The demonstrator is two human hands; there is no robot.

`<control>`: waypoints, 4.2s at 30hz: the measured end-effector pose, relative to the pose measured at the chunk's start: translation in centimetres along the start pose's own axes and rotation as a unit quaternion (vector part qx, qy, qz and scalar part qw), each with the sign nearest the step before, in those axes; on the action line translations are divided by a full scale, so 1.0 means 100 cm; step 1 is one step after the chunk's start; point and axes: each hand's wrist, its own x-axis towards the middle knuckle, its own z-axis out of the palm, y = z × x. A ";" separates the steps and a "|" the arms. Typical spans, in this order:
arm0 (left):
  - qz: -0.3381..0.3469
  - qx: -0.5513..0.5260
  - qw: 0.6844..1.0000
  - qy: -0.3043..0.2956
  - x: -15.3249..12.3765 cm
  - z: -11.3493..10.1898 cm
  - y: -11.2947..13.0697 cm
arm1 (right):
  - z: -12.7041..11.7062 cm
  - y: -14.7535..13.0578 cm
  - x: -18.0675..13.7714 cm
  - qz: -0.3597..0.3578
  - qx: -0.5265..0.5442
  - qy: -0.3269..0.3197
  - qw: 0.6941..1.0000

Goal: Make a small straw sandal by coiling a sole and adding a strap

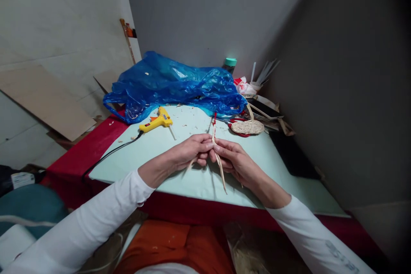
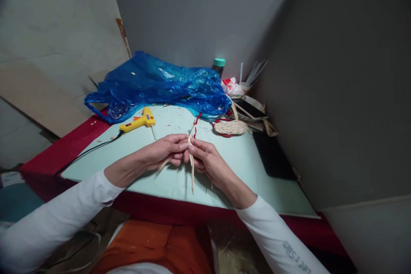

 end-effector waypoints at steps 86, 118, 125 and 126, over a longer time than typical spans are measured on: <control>-0.051 0.029 0.998 0.019 -0.012 0.002 -0.004 | 0.004 0.008 -0.006 -0.097 -0.224 0.027 0.969; -0.007 0.053 0.996 0.065 -0.028 0.003 -0.010 | 0.013 -0.001 -0.017 -0.154 -0.353 0.187 0.904; -0.006 0.036 0.999 0.024 -0.031 0.003 -0.009 | 0.010 0.006 -0.005 -0.065 -0.197 0.027 0.978; -0.005 0.035 0.999 0.021 -0.032 0.004 -0.009 | 0.009 0.007 -0.005 -0.056 -0.174 0.024 0.983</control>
